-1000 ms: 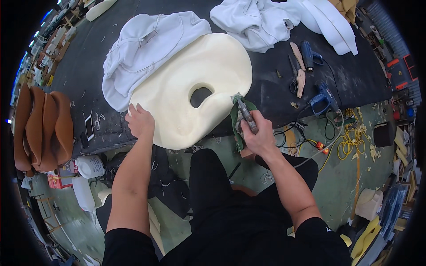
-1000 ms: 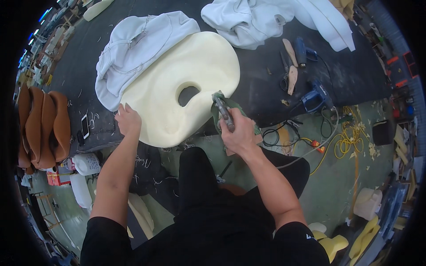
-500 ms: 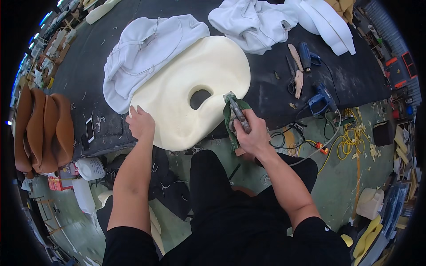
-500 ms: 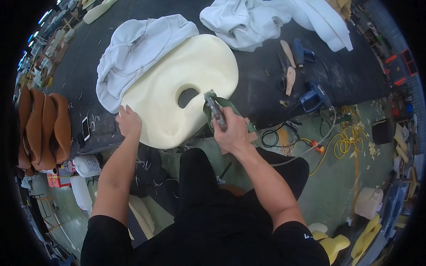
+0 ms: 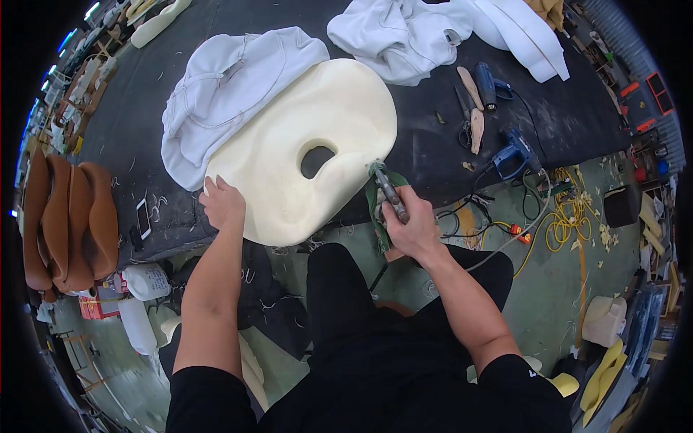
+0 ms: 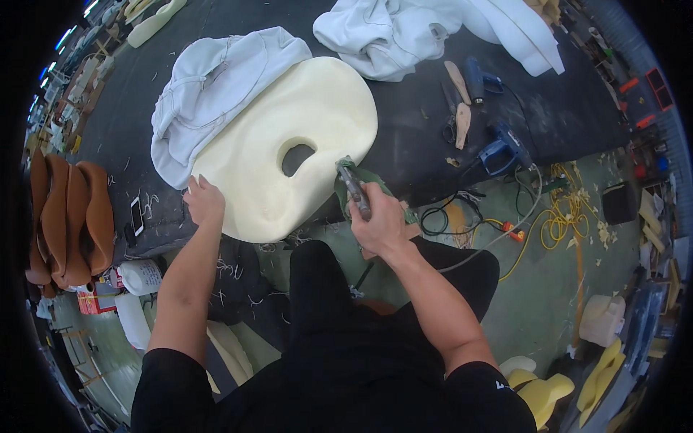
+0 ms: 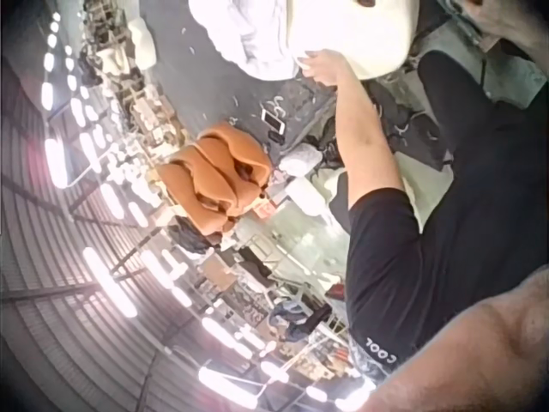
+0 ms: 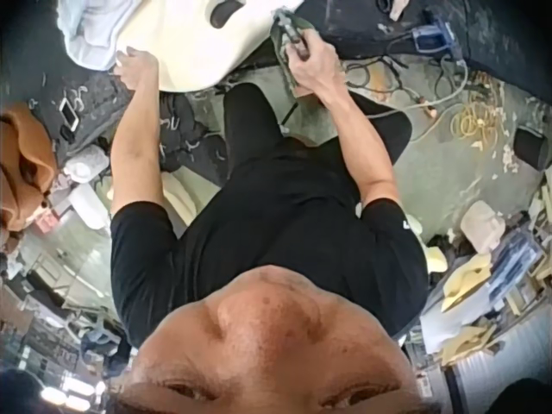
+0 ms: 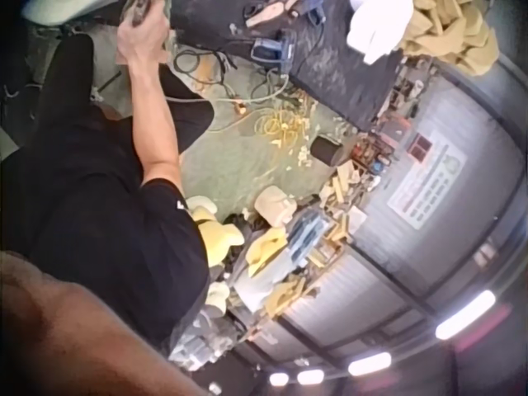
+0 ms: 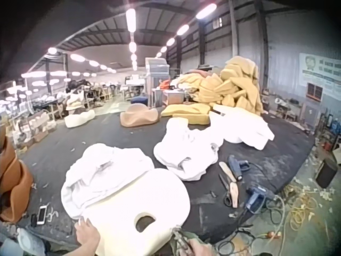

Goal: Applying spray adhesive to a foam chair seat and fitting a leather cover over it.

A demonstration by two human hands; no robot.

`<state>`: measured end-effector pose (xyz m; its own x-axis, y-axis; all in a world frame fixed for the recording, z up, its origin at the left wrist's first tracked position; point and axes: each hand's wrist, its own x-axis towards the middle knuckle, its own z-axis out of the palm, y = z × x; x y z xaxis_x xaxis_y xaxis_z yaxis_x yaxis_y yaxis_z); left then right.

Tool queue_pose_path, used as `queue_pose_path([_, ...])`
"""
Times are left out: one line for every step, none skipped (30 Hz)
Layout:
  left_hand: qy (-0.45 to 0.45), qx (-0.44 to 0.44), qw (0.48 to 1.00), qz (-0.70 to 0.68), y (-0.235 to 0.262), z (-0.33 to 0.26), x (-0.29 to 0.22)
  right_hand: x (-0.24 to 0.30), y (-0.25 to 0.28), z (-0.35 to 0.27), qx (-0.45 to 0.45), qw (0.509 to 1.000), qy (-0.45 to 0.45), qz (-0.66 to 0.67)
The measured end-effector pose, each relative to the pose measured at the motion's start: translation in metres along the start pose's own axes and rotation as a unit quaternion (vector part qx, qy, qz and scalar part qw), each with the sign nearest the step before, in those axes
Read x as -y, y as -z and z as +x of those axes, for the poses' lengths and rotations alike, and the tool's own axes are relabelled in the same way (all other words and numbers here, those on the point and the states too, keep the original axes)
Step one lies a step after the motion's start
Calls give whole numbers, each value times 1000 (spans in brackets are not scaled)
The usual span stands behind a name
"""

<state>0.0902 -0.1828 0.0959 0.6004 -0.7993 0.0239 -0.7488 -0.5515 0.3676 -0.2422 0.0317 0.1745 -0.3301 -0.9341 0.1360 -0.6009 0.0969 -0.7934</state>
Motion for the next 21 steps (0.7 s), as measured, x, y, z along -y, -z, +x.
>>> queue_pose_path([-1, 0, 1000, 0, 0, 0, 0, 10, 3, 3, 27, 999, -38, 6])
queue_pose_path([0, 1, 1000, 1, 0, 0, 0, 11, 3, 4, 26, 999, -38, 6])
queue_pose_path([2, 1, 1000, 2, 0, -1, 0, 12, 2, 6, 24, 999, -38, 9])
queue_pose_path([1, 1, 1000, 1, 0, 0, 0, 12, 3, 6, 23, 999, -39, 12])
queue_pose_path([0, 3, 1000, 1, 0, 0, 0, 11, 3, 6, 22, 999, -38, 12])
queue_pose_path([0, 4, 1000, 1, 0, 0, 0, 7, 3, 5, 5, 1000, -22, -1])
queue_pose_path([-1, 5, 1000, 0, 0, -1, -1, 2, 3, 4, -13, 1000, -6, -14])
queue_pose_path([2, 7, 1000, 3, 1, -1, -2, -3, 3, 2, -27, 1000, 3, -14])
queue_pose_path([4, 10, 1000, 6, 2, -1, -3, -8, 4, -1, -28, 1000, 3, -14])
queue_pose_path([3, 11, 1000, 5, 2, -2, -2, -9, 6, -4, -31, 999, 0, -7])
queue_pose_path([4, 9, 1000, 5, 3, -2, -2, -11, 7, -7, -35, 999, -3, 1])
queue_pose_path([4, 7, 1000, 4, 2, -1, -1, -11, 10, -11, -35, 999, -11, -10])
queue_pose_path([3, 7, 1000, 4, 2, -1, 0, -9, 13, -13, -35, 999, -11, -11])
queue_pose_path([2, 6, 1000, 3, 2, 0, 1, -7, 15, -16, -16, 999, -44, -12])
queue_pose_path([1, 5, 1000, 2, 1, 0, 1, -7, 17, -18, 4, 997, -76, -13])
queue_pose_path([0, 6, 1000, 1, 1, 0, 1, -7, 17, -18, 3, 997, -76, -13])
queue_pose_path([-1, 4, 1000, 0, 1, 0, 0, -8, 17, -19, 2, 998, -68, -10])
queue_pose_path([-3, 2, 1000, 0, 0, -1, -1, -8, 17, -18, 1, 998, -60, -7])
queue_pose_path([-2, 2, 1000, 0, 1, -1, -1, -6, 16, -18, 1, 998, -59, -7])
queue_pose_path([0, 6, 1000, -2, 2, -2, -1, -3, 14, -16, 6, 998, -56, -4])
queue_pose_path([2, 9, 1000, -3, 3, -2, -1, -1, 13, -13, 11, 999, -53, -2])
